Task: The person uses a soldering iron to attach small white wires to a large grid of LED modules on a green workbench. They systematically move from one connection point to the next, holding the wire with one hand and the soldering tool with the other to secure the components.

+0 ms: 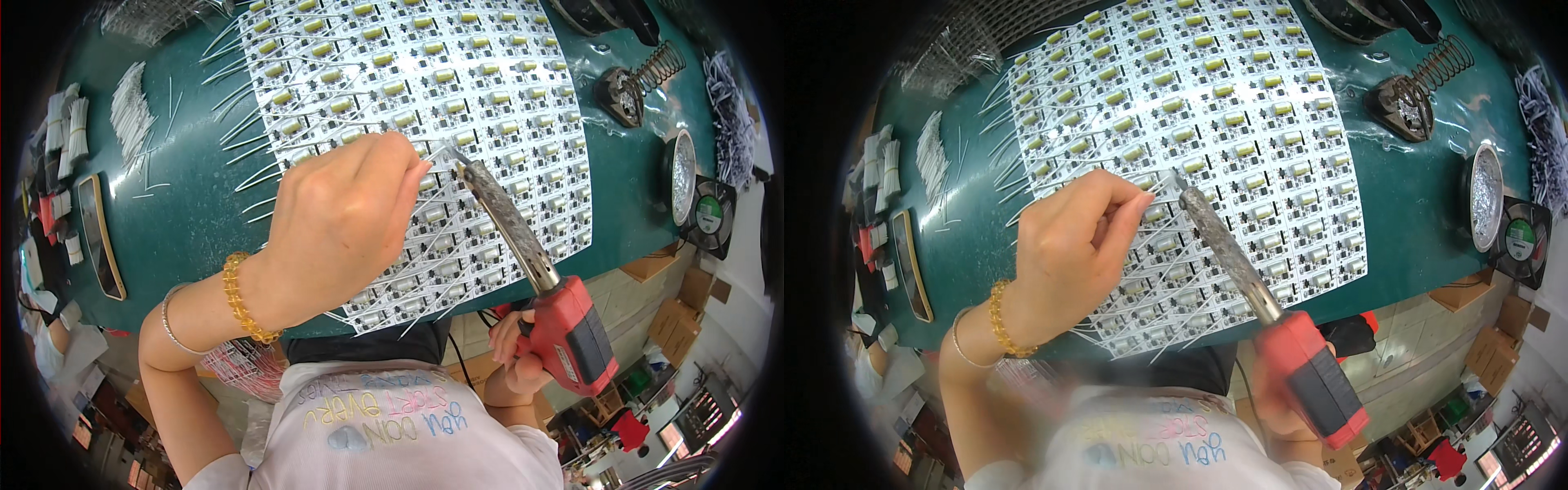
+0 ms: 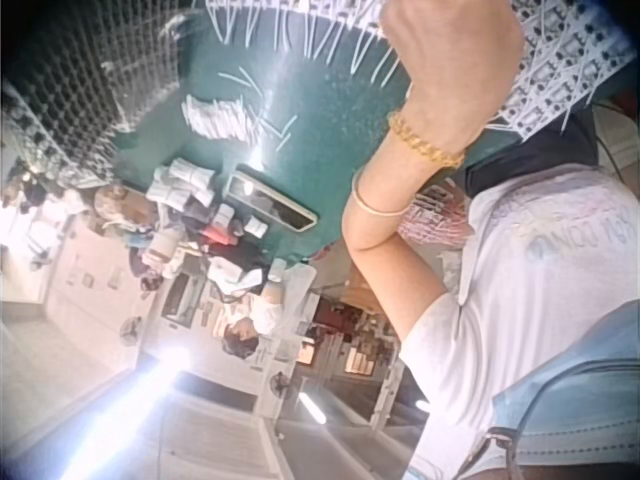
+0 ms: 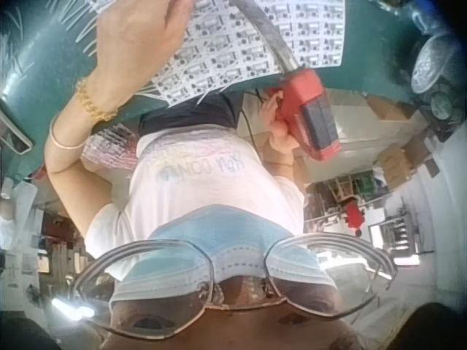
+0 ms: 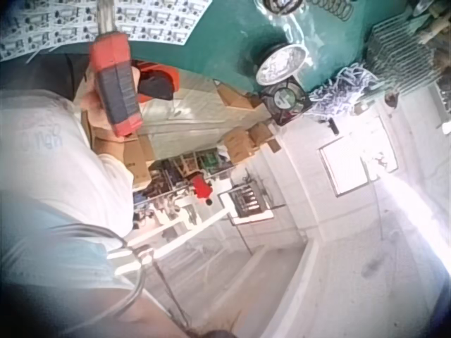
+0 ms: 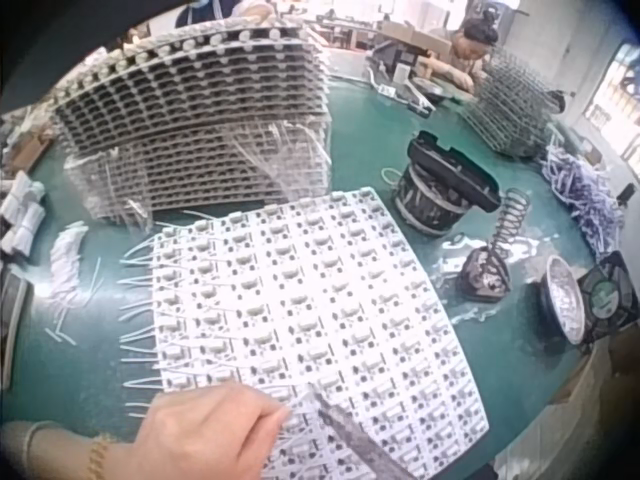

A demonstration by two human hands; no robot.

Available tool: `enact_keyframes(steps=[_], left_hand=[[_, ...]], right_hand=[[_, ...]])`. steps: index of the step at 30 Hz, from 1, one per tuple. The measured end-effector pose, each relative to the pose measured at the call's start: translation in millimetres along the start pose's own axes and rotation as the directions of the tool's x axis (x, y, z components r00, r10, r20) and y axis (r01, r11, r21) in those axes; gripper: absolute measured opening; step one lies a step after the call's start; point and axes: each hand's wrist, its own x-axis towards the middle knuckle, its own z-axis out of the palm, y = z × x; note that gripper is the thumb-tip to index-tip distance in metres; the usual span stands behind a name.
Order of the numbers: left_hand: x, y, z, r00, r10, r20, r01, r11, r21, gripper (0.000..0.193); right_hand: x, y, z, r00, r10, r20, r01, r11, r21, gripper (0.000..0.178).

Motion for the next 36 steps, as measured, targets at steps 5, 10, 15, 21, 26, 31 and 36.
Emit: enact_keyframes(steps=[5, 10, 15, 21, 26, 31, 36], left_hand=[[0, 0, 3, 1.000, 0.014, -0.022, -0.014, 1.000, -0.003, 0.008], [1, 0, 1, 1.000, 0.022, -0.011, -0.022, 1.000, -0.002, 0.008], [0, 0, 2, 1.000, 0.017, -0.014, -0.017, 1.000, -0.011, 0.008], [1, 2, -6, 0.999, -0.029, 0.018, 0.030, 0.999, -0.034, 0.006], [17, -4, -29, 0.998, 0.059, -0.021, -0.057, 0.996, 0.066, 0.005], [29, -17, -38, 0.998, -0.029, 0.049, 0.030, 0.999, -0.020, 0.003], [33, -28, -25, 0.998, -0.051, 0.039, 0.057, 0.985, -0.163, 0.006]], right_hand=[[-4, 4, 2, 0.999, 0.028, -0.034, -0.016, 0.949, 0.316, 0.077], [-11, 14, -2, 0.999, -0.022, -0.042, 0.031, 0.971, 0.239, 0.078], [-12, 13, -3, 0.997, -0.026, -0.069, 0.028, 0.999, 0.024, 0.077], [5, -4, -1, 0.980, -0.070, -0.184, 0.065, 0.997, -0.033, 0.043], [27, -63, -35, 0.998, -0.038, -0.045, 0.025, 0.967, -0.254, 0.029], [48, -80, -31, 0.996, -0.077, -0.032, 0.072, 0.987, -0.142, 0.045], [44, -42, 4, 0.976, -0.083, -0.201, 0.104, 0.990, 0.097, 0.066]])
